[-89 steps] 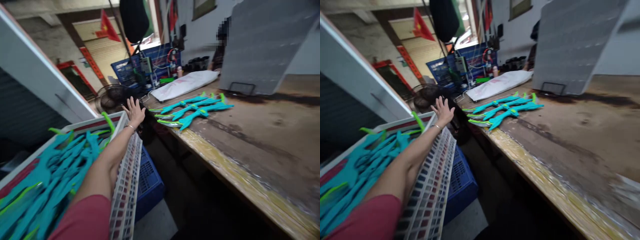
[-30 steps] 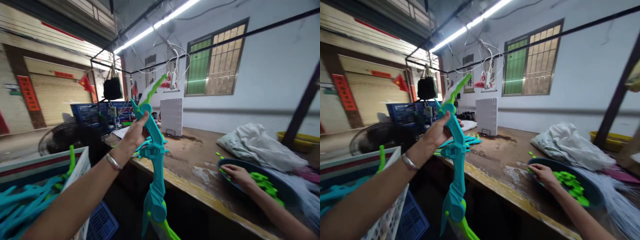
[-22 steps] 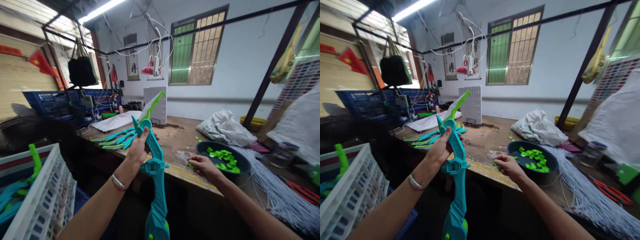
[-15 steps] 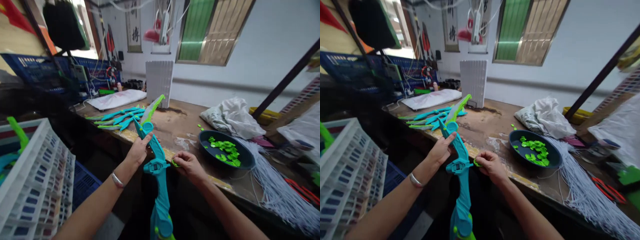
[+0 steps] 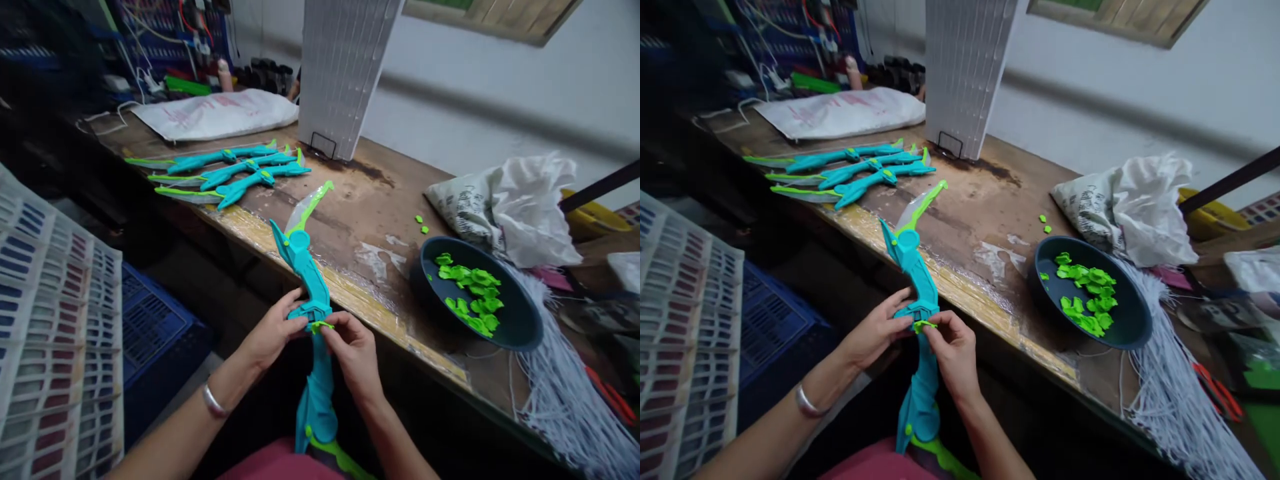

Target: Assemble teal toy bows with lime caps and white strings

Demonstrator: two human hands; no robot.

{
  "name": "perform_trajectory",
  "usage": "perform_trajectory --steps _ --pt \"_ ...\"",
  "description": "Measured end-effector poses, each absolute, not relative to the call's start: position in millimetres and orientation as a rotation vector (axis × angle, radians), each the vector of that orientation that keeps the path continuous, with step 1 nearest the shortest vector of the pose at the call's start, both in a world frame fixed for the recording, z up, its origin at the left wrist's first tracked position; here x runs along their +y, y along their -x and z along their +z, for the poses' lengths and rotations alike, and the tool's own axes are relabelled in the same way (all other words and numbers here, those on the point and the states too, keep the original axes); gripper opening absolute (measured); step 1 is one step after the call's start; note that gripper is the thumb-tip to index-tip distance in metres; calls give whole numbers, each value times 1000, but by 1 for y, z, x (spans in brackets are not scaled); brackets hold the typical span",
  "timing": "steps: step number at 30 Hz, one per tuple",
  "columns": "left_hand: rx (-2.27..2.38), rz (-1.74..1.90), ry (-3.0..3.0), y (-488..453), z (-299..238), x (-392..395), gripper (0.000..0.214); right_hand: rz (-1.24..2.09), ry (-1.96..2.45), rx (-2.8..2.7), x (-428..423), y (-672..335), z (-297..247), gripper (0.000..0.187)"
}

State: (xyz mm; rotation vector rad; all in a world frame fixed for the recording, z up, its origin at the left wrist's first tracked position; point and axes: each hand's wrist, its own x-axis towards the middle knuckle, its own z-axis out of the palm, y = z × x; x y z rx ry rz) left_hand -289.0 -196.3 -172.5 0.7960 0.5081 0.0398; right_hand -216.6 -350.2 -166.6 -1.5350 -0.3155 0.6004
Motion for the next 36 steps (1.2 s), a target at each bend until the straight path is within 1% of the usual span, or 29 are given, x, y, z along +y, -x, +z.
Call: perform_trajectory --steps 2,4,6,9,12,15,18,23,26,30,33,36 --pt "440 15 -800 294 -172 -199 80 418 1646 -457 -351 214 -159 13" --pt "404 46 -884 299 -168 -200 64 150 1817 -707 -351 212 -146 1" --pt "424 91 -968 304 -161 -202 54 -134 1999 -981 -349 213 -132 7" --pt "476 139 -1057 308 -145 -207 52 -474 2194 -1267 -346 222 -114 19" --pt "516 209 -1176 309 -126 -215 53 -642 2263 -1361 -344 232 -101 28" --pt "522 308 -1287 311 -112 -223 49 -655 2257 -1354 -346 235 -88 27" --pt "486 361 -1341 318 -108 -228 46 -613 2286 -1383 -350 234 -77 31" --pt "460 336 -1340 334 -115 -233 45 -498 2305 -1596 -358 241 -73 43" --pt "460 275 -1315 341 -121 -236 51 -459 2317 -1792 -362 249 -74 47" --pt "500 241 -1257 345 -124 -236 54 -274 2289 -1952 -367 249 -71 46" --pt "515 234 -1233 346 -125 -233 53 -95 2163 -1943 -367 237 -70 40" --pt "478 210 -1143 346 -127 -232 52 -128 1945 -1962 -365 223 -74 38"
